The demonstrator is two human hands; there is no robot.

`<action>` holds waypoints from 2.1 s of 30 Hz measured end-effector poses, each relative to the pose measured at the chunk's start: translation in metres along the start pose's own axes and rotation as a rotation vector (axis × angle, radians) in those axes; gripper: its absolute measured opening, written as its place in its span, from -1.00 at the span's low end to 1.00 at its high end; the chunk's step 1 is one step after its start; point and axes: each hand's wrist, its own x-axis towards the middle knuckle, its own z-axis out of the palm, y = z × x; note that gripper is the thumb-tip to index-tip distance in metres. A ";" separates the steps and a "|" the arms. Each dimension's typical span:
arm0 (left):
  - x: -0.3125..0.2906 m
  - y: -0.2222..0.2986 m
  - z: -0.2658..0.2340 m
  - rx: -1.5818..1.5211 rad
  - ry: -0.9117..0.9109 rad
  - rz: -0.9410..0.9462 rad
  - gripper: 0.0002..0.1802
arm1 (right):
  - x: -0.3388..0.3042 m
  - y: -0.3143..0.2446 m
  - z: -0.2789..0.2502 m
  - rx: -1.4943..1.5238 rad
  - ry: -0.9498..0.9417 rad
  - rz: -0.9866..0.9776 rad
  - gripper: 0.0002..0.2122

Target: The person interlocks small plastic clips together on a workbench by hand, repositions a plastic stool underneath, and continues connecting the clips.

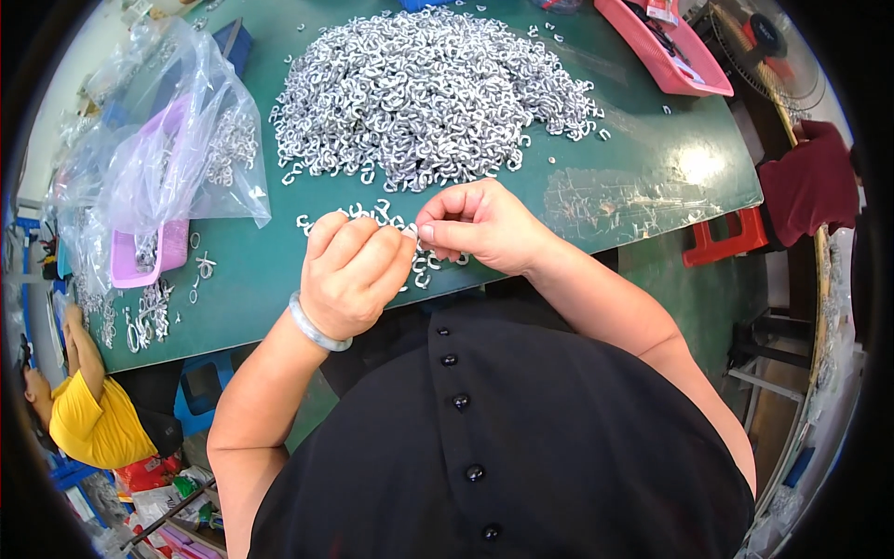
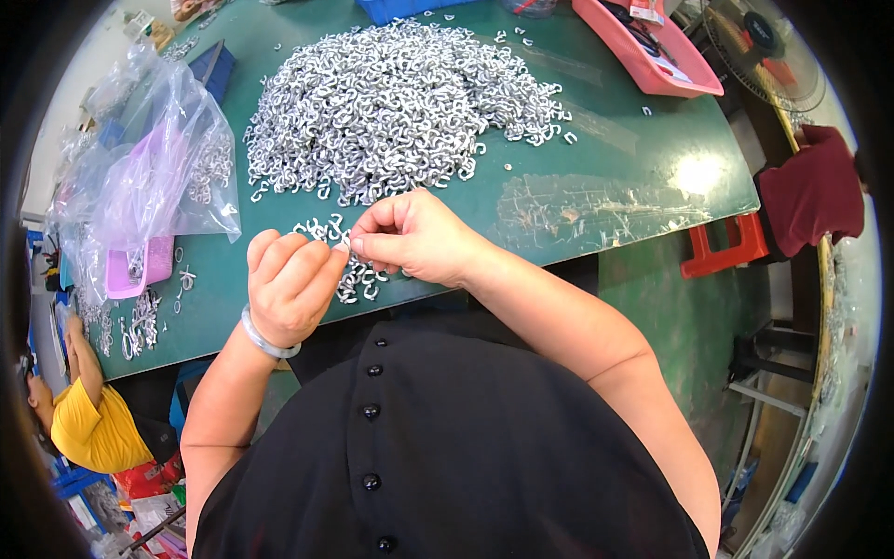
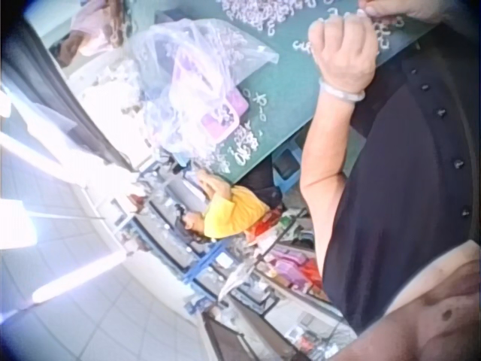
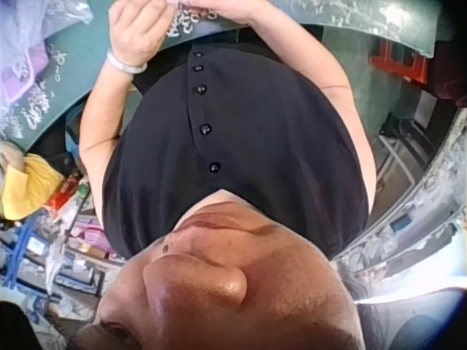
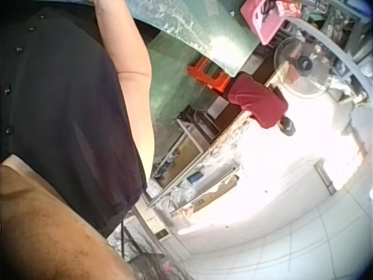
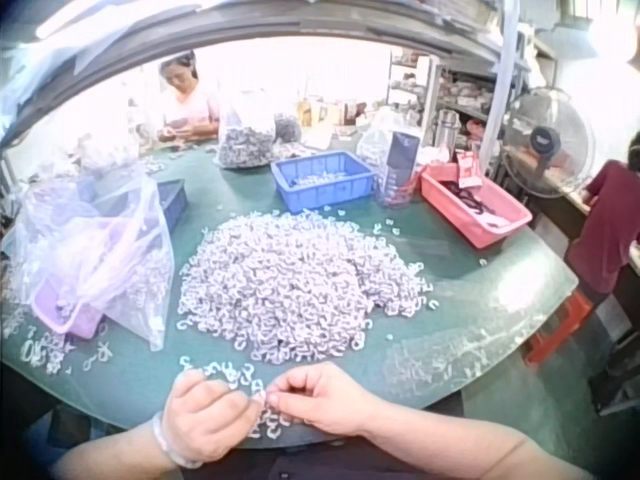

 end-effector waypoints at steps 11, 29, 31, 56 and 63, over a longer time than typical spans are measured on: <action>-0.001 -0.002 0.002 -0.077 0.042 -0.077 -0.72 | 0.000 -0.001 -0.001 0.023 -0.026 0.019 -0.89; 0.001 -0.004 0.002 -0.032 0.018 0.039 -0.64 | 0.000 -0.002 -0.004 -0.042 -0.026 0.024 -0.86; 0.002 -0.004 0.001 -0.036 0.021 0.052 -0.64 | -0.001 -0.001 -0.005 -0.047 -0.028 0.022 -0.86; 0.001 -0.002 0.006 -0.134 0.054 -0.095 -0.76 | -0.002 -0.005 -0.004 -0.020 -0.028 0.038 -0.88; -0.003 -0.002 0.007 -0.131 0.060 -0.123 -0.75 | -0.002 -0.005 -0.004 -0.024 -0.030 0.066 -0.90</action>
